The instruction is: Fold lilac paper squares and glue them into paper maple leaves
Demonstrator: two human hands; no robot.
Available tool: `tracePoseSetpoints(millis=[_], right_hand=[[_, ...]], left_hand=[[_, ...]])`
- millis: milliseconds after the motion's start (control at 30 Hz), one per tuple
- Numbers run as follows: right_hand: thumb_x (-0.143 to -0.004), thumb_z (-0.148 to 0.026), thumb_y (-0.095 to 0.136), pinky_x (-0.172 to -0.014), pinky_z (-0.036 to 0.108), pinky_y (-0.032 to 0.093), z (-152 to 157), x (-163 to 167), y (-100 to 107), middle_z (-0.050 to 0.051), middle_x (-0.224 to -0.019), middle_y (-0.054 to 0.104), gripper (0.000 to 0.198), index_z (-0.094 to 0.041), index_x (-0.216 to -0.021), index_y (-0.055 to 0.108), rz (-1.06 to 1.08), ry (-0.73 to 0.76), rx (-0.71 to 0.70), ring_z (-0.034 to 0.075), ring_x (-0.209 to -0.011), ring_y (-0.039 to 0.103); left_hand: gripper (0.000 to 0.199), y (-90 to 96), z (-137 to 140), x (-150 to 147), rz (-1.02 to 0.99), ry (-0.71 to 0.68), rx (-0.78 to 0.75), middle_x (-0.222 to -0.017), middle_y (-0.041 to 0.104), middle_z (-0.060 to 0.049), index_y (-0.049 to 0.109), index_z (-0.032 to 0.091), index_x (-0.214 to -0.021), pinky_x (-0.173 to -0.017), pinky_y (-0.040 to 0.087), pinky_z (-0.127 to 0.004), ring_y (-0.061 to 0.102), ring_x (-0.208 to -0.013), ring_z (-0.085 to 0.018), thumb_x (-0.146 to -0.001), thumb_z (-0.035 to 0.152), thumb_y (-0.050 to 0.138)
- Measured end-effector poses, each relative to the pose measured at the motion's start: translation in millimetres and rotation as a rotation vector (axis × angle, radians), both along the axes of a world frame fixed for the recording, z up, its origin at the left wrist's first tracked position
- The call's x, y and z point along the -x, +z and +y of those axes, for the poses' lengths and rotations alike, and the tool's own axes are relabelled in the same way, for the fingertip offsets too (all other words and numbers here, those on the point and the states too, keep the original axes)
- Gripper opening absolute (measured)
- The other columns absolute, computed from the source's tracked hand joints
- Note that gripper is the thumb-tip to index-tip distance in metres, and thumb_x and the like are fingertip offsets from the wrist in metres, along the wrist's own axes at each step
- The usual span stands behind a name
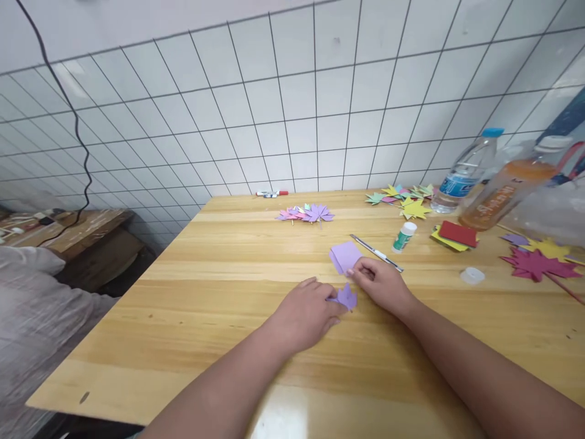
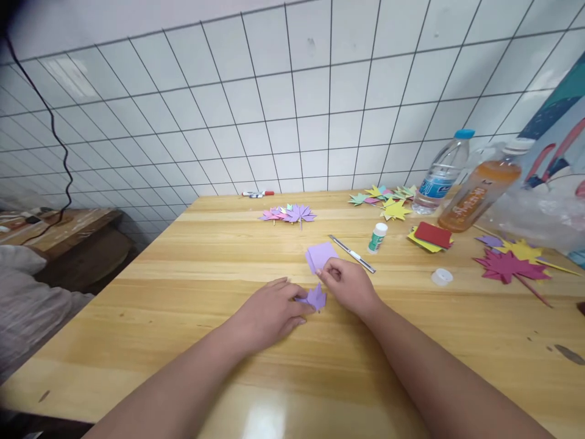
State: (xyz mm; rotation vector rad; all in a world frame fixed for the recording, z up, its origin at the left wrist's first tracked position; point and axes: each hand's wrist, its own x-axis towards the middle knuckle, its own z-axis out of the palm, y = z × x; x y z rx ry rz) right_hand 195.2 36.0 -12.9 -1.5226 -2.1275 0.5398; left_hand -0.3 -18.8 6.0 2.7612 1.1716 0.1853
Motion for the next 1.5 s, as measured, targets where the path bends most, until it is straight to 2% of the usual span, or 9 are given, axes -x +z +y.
tracePoseSetpoints(millis=[67,167,300,533,633,933,1100,1267,1500], right_hand=[[-0.083,-0.04,0.044,-0.053,0.024,0.035,2,-9,1,-0.001,-0.059,0.055,0.026,-0.021,-0.072,0.058,0.028,-0.032,-0.123,0.014,-0.058,0.051],[-0.079,-0.029,0.051,-0.076,0.031,0.04,7,-17,1,0.004,-0.089,0.065,0.021,-0.02,-0.096,0.06,-0.01,-0.007,-0.279,0.019,-0.086,0.055],[-0.075,-0.019,0.052,-0.092,0.036,0.034,9,-15,-5,0.005,-0.121,0.056,0.045,-0.024,-0.12,0.052,-0.155,0.125,-0.252,0.023,-0.115,0.043],[-0.084,-0.031,0.05,-0.083,0.038,0.033,6,-12,0,0.004,-0.104,0.066,0.022,-0.025,-0.099,0.065,-0.288,0.04,-0.26,0.023,-0.097,0.052],[-0.089,-0.03,0.042,-0.08,0.035,0.033,6,-13,4,0.003,-0.093,0.069,0.026,-0.025,-0.089,0.067,-0.298,0.005,-0.282,0.02,-0.088,0.055],[-0.086,-0.029,0.047,-0.078,0.032,0.036,7,-15,5,0.003,-0.09,0.068,0.021,-0.024,-0.091,0.067,-0.117,-0.115,-0.357,0.02,-0.086,0.055],[-0.083,-0.025,0.051,-0.08,0.032,0.038,11,-17,0,0.002,-0.093,0.067,0.017,-0.023,-0.088,0.067,-0.004,-0.113,-0.397,0.019,-0.088,0.055],[-0.083,-0.027,0.051,-0.075,0.029,0.041,11,-17,0,0.004,-0.083,0.064,0.019,-0.023,-0.086,0.07,0.099,-0.124,-0.479,0.018,-0.083,0.055],[-0.086,-0.032,0.047,-0.06,0.026,0.037,0,-13,6,0.002,-0.059,0.055,0.025,-0.021,-0.089,0.07,0.094,-0.093,-0.436,0.016,-0.061,0.051]], left_hand=[[0.021,-1.5,2,-1,-0.014,-0.028,-0.042,-0.09,0.061,-0.001,0.063,0.029,-0.101,-0.084,0.039,-0.033,0.053,-0.088,-0.018,-0.084,0.027,0.051],[0.024,-4.7,4,-2,-0.014,-0.033,-0.095,-0.084,0.061,-0.002,0.065,0.026,-0.097,-0.078,0.039,-0.032,0.052,-0.082,-0.017,-0.088,0.021,0.043],[0.026,-4.8,5,-3,-0.045,0.017,-0.103,-0.086,0.062,-0.004,0.066,0.024,-0.097,-0.079,0.04,-0.032,0.053,-0.085,-0.017,-0.088,0.02,0.042],[0.023,3.0,2,-3,0.039,0.063,-0.065,-0.093,0.064,-0.006,0.064,0.022,-0.095,-0.088,0.039,-0.034,0.053,-0.099,-0.019,-0.086,0.018,0.044],[0.024,4.0,1,-3,0.097,0.068,-0.028,-0.093,0.064,-0.007,0.062,0.02,-0.099,-0.089,0.038,-0.034,0.054,-0.099,-0.019,-0.084,0.012,0.044],[0.026,17.3,3,9,0.162,0.218,0.037,-0.089,0.066,-0.009,0.063,0.017,-0.092,-0.085,0.039,-0.034,0.057,-0.093,-0.02,-0.077,0.006,0.045],[0.028,14.8,-1,17,0.236,0.407,0.024,-0.106,0.064,-0.012,0.061,0.017,-0.105,-0.089,0.038,-0.042,0.052,-0.107,-0.027,-0.082,0.019,0.044],[0.043,6.3,8,33,0.235,0.645,0.031,-0.131,0.049,-0.013,0.051,0.016,-0.123,-0.099,0.027,-0.05,0.035,-0.126,-0.031,-0.089,0.035,0.034],[0.043,-0.1,14,37,0.233,0.681,-0.046,-0.129,0.05,-0.016,0.053,0.013,-0.119,-0.101,0.025,-0.047,0.036,-0.125,-0.028,-0.088,0.037,0.035]])
